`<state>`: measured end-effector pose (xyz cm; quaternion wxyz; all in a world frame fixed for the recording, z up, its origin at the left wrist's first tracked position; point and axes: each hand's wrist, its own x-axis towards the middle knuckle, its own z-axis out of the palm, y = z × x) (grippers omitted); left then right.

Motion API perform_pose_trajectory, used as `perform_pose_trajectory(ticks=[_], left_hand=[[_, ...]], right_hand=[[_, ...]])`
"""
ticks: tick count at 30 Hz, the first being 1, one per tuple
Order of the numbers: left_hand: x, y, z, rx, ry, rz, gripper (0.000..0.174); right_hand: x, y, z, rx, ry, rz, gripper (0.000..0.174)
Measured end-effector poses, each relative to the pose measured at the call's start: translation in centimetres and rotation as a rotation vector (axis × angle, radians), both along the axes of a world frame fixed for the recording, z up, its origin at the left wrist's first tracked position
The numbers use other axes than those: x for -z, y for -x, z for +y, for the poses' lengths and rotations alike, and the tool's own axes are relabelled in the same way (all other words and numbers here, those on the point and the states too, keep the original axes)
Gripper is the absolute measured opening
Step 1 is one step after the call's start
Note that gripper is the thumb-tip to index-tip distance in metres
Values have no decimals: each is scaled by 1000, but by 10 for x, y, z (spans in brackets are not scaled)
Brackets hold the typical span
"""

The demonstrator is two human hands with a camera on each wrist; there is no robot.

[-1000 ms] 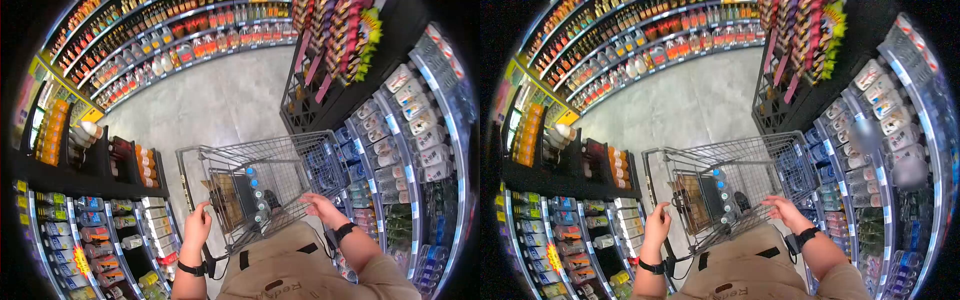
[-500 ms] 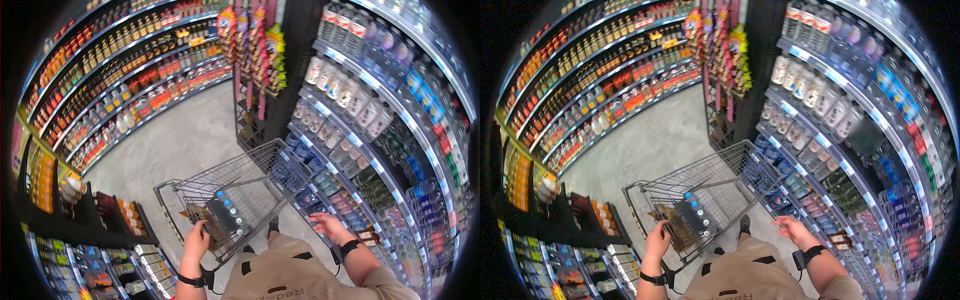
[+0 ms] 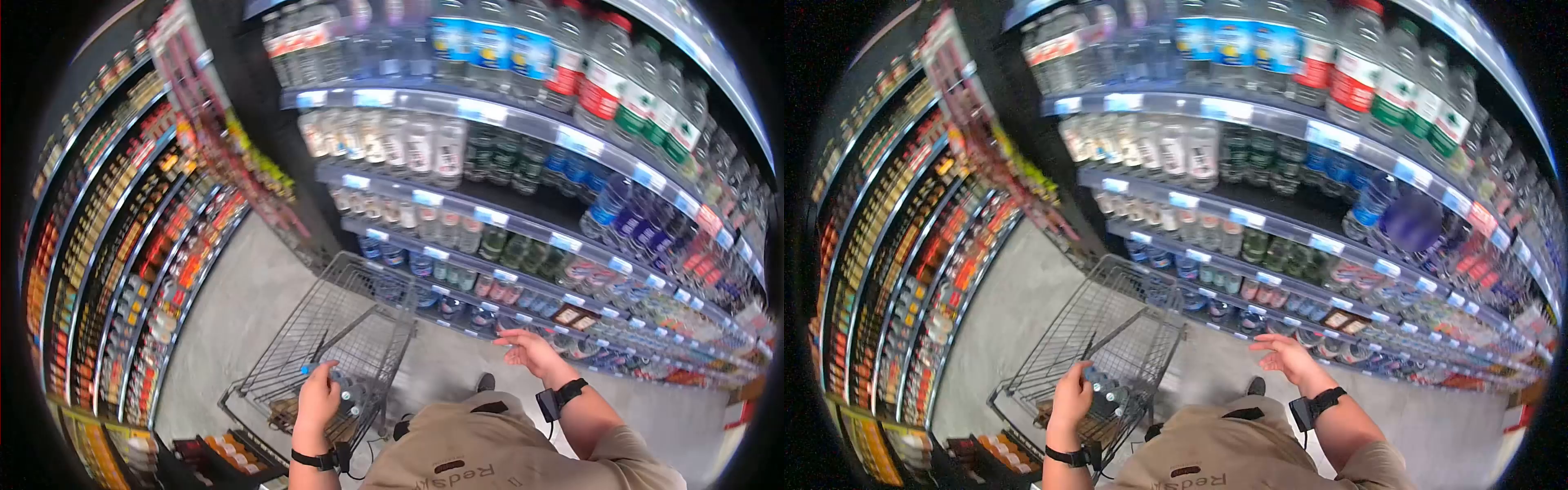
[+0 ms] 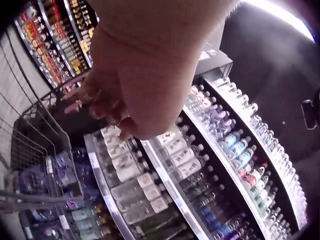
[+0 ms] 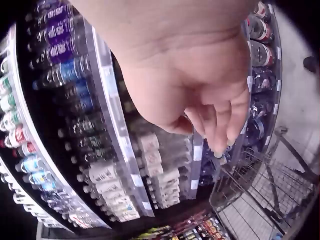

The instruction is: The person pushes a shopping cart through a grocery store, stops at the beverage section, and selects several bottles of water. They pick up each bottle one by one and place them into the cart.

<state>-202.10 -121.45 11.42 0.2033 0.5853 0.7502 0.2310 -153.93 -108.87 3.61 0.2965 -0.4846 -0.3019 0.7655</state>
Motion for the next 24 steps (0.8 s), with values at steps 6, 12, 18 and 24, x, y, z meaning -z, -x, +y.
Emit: perform_pose_trajectory(ticks=[6, 12, 18, 24], left_hand=[[-19, -119, 111, 280, -12, 53, 42], [-46, -249, 200, 470, -90, 2, 39], [-66, -352, 249, 623, -220, -51, 32], [-101, -417, 282, 691, -331, -245, 37]], right_hand=[[-24, -113, -5, 199, -30, 155, 40], [-74, -194, 9, 266, -241, 94, 42], [-137, -221, 33, 228, -480, -71, 47], [-181, -221, 58, 136, -624, -57, 68]])
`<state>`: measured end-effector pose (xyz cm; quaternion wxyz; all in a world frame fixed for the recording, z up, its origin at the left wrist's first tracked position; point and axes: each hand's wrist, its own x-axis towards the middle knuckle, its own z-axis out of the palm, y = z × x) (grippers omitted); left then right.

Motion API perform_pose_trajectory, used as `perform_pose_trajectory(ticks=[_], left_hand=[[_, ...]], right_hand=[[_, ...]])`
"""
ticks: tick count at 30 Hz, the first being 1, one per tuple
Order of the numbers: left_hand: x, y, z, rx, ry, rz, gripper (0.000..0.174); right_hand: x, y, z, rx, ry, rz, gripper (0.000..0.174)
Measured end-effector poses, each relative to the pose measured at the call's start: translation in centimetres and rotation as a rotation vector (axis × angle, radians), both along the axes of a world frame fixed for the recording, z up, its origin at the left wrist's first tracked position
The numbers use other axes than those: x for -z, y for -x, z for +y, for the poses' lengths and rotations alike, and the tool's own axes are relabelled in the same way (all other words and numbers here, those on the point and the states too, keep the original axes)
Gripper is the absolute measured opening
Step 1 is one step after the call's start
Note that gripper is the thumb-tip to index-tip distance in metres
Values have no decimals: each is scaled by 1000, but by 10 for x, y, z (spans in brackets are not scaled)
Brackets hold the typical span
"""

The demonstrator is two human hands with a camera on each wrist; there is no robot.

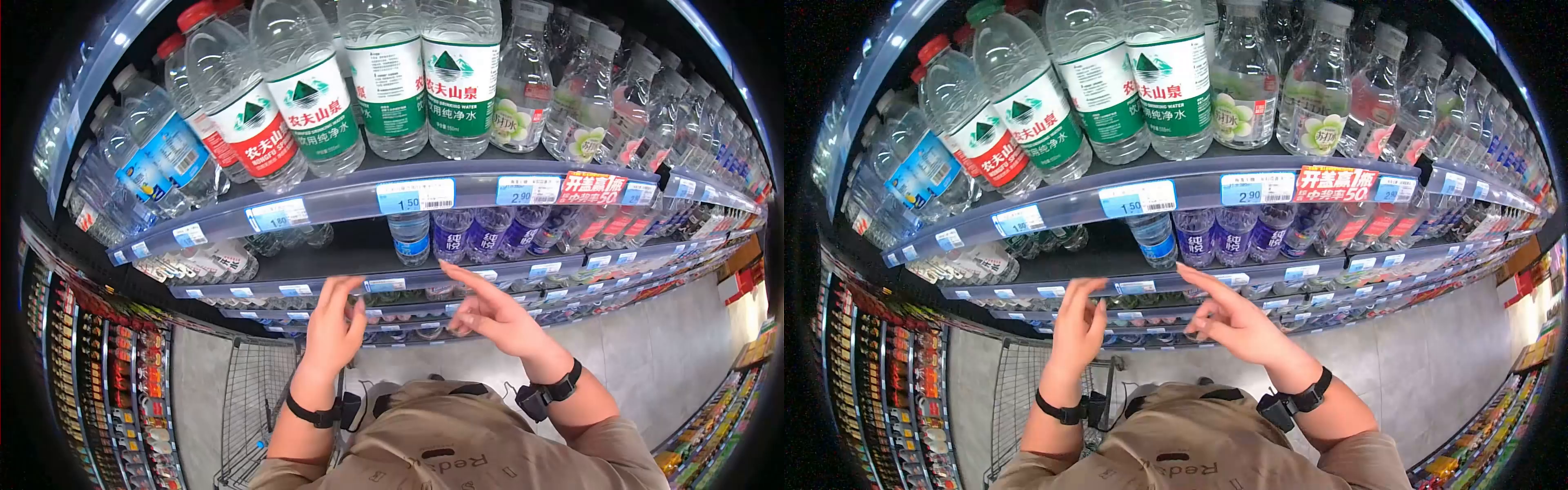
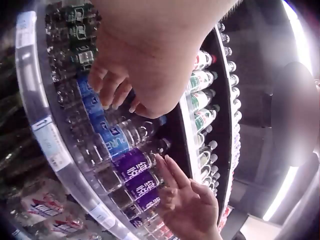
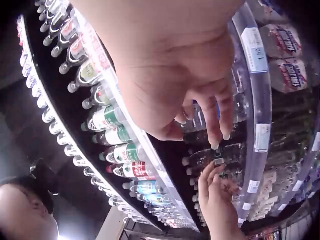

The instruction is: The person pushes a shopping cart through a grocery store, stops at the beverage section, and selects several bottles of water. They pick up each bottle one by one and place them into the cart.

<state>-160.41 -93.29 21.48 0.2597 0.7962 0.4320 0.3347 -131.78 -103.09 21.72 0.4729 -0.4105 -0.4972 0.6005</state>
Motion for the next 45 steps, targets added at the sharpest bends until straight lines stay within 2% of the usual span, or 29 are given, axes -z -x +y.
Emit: perform_pose_trajectory(ticks=[2, 5, 7, 9, 10, 11, 14, 17, 18, 19, 25, 27, 29, 31, 32, 37, 39, 45], left_hand=[[-14, -14, 12, 39, -10, -22, 44], [-35, -39, 32, 86, -120, -89, 46], [-31, -47, 48, 70, -130, -96, 52], [-27, -54, 64, 48, -96, 36, 54], [-29, -59, 73, 79, -50, 42, 52], [-32, -63, 79, 115, -1, 43, 39], [-31, -76, 94, 224, -3, 16, 26], [-37, -83, 101, 285, 15, 71, 33], [-31, -86, 104, 294, -139, 24, 32], [-29, -85, 105, 302, -138, 22, 32], [-29, -75, 90, 250, 28, 21, 43], [-23, -71, 83, 273, -199, -73, 51], [-29, -65, 67, 227, -205, 15, 54], [-30, -63, 57, 312, -422, -51, 67], [-24, -60, 49, 320, -376, -73, 71], [-6, -42, 15, 232, -478, -4, 73], [3, -31, 3, 221, -546, -64, 74], [-20, 6, -40, 145, -372, -61, 69]], right_hand=[[-10, 4, 12, -15, -169, -71, 79], [-22, 10, 31, -25, -237, -105, 83], [-22, 13, 41, -5, -240, -121, 85], [-23, 15, 48, 43, -241, -133, 84], [-20, 16, 50, 49, -249, -122, 83], [-18, 16, 53, 59, -252, -131, 83], [-14, 13, 61, 29, -333, -131, 85], [-13, 13, 62, 30, -339, -158, 85], [-12, 13, 61, 40, -339, -143, 85], [-13, 12, 60, 47, -337, -146, 85], [-31, 6, 46, -34, -219, -165, 84], [-29, 4, 40, -60, -176, -146, 84], [-19, 1, 36, -74, -172, -118, 85], [-12, 0, 33, -98, -168, -88, 85], [-9, 1, 32, -97, -190, -87, 85], [21, 6, 35, -184, -200, -78, 84], [32, 11, 38, -167, -206, -115, 86], [68, 43, 48, -390, -46, -179, 91]])
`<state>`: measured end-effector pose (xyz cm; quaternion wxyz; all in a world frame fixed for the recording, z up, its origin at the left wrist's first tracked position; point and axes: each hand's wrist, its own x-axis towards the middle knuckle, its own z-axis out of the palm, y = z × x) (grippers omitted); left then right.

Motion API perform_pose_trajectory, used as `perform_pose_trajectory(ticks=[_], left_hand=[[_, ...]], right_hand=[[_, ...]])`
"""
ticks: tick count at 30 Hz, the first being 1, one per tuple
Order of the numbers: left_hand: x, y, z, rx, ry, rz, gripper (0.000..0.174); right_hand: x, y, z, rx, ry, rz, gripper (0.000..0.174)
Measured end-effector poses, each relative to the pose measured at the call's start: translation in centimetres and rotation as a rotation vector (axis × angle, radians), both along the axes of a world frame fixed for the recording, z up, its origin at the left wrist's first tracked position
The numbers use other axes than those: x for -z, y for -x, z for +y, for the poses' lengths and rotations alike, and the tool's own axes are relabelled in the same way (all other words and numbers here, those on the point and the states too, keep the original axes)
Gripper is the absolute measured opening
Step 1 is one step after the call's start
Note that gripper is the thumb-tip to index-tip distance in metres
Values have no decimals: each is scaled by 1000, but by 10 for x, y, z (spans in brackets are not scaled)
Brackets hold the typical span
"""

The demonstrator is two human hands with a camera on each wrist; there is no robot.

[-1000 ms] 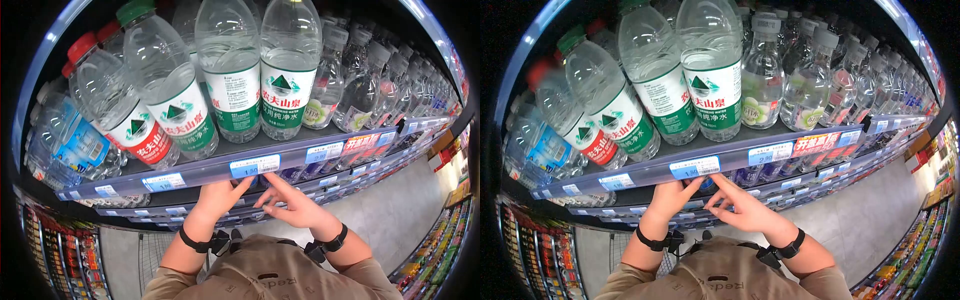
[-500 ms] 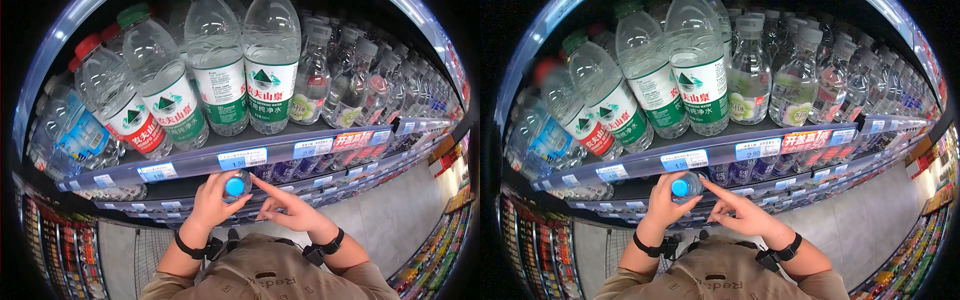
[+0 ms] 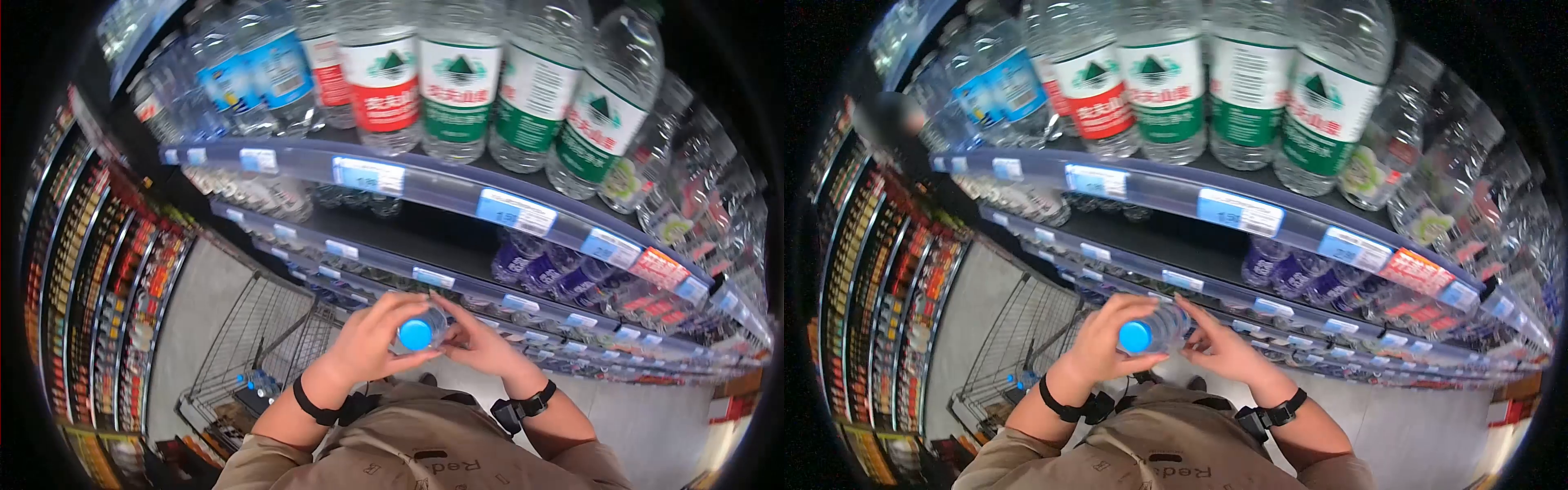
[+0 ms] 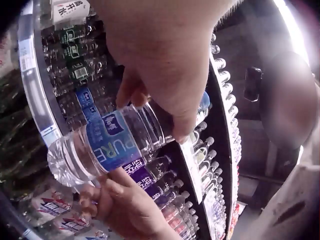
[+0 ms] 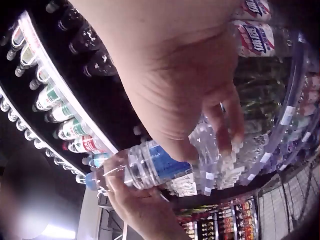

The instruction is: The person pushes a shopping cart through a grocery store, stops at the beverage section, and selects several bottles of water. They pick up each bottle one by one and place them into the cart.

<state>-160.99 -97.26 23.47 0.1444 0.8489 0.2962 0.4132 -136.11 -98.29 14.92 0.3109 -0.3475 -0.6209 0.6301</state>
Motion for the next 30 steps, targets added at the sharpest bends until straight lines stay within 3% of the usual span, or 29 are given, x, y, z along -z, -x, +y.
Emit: perform_pose_trajectory(ticks=[6, 11, 18, 20, 22, 28, 30], left_hand=[[-1, 42, -49, -71, 186, 180, 71], [1, 94, -82, -241, 286, 93, 69], [15, 179, -157, -440, 339, -123, 71], [15, 205, -183, -509, 325, -154, 73], [16, 233, -212, -565, 317, -185, 73], [18, 313, -301, -740, 353, -272, 72], [20, 337, -328, -786, 367, -296, 72]], right_hand=[[38, 44, 8, -263, 105, 23, 86], [29, 88, 11, -492, 129, -183, 75], [30, 188, -17, -739, 272, -232, 76], [38, 224, -34, -755, 462, 4, 76], [42, 260, -42, -876, 464, -95, 79], [41, 364, -90, -1007, 544, -76, 73], [48, 396, -105, -1095, 525, -136, 79]])
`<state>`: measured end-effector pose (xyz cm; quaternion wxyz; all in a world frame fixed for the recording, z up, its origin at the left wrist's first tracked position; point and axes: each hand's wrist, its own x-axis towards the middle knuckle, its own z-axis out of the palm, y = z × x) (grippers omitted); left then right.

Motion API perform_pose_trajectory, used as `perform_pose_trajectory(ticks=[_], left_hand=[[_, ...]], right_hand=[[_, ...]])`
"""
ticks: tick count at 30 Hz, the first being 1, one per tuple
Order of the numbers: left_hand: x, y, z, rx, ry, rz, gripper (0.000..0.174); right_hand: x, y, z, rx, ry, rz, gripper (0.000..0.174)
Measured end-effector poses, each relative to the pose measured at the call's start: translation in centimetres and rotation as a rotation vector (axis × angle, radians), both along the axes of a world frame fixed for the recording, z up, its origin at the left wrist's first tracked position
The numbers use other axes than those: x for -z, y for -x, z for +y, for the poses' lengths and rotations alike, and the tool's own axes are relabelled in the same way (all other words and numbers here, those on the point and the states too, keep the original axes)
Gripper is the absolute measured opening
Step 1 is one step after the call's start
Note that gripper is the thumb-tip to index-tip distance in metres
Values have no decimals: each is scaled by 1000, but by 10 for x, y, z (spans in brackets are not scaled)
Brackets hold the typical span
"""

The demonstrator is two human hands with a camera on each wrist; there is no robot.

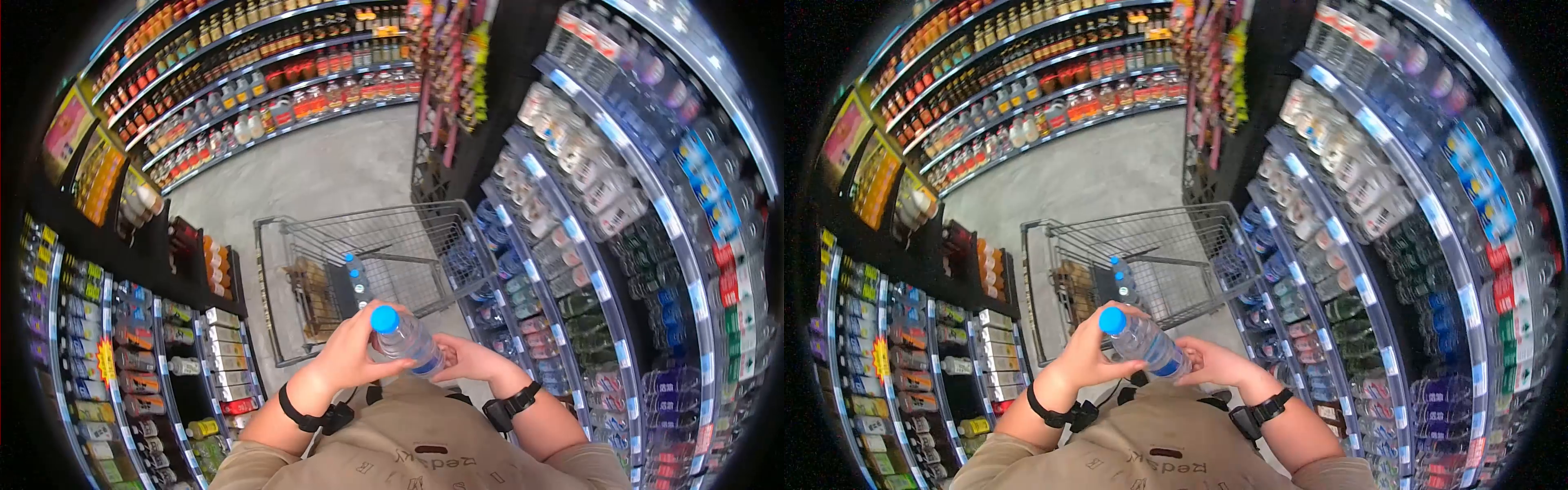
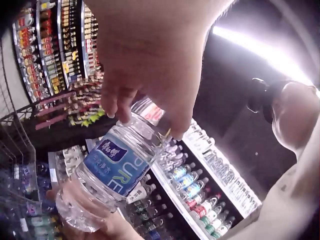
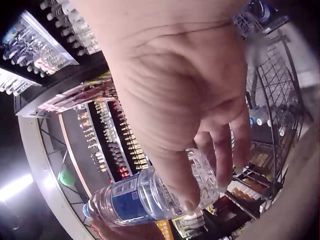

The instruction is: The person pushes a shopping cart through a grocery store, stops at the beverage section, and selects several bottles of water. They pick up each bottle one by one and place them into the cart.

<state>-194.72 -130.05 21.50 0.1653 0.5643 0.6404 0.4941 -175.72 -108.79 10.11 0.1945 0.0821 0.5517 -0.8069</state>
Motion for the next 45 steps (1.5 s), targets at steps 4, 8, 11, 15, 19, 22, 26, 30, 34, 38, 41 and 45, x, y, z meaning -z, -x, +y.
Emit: perform_pose_trajectory(ticks=[4, 8, 11, 15, 19, 22, 26, 30, 34, 38, 41, 45], left_hand=[[13, 42, -52, -144, 74, -297, 64], [49, 85, -95, -187, -13, -537, 51], [58, 110, -117, -257, -4, -430, 47], [73, 123, -123, -310, 3, -687, 43], [94, 136, -107, -402, 50, -817, 37], [113, 148, -85, -464, 178, -607, 30], [141, 165, -52, -460, 349, -483, 25], [174, 186, -4, -494, 505, -528, 22], [213, 208, 53, -529, 623, -483, 22], [255, 240, 104, -595, 764, -402, 21], [290, 269, 130, -612, 838, -342, 23], [331, 304, 153, -673, 840, -208, 30]], right_hand=[[2, 55, -31, -50, 0, -33, 78], [3, 95, -51, -54, -20, -58, 75], [13, 112, -57, -44, 24, -59, 76], [4, 127, -51, -17, 16, -56, 64], [33, 128, -24, 9, -44, -66, 53], [60, 135, -2, 119, 1, -156, 49], [116, 158, 27, 340, 138, -340, 41], [167, 207, 62, 285, 167, -432, 34], [229, 249, 86, 284, 207, -522, 36], [286, 296, 110, 391, 359, -626, 39], [324, 332, 121, 417, 373, -580, 45], [368, 380, 128, 438, 383, -535, 58]])
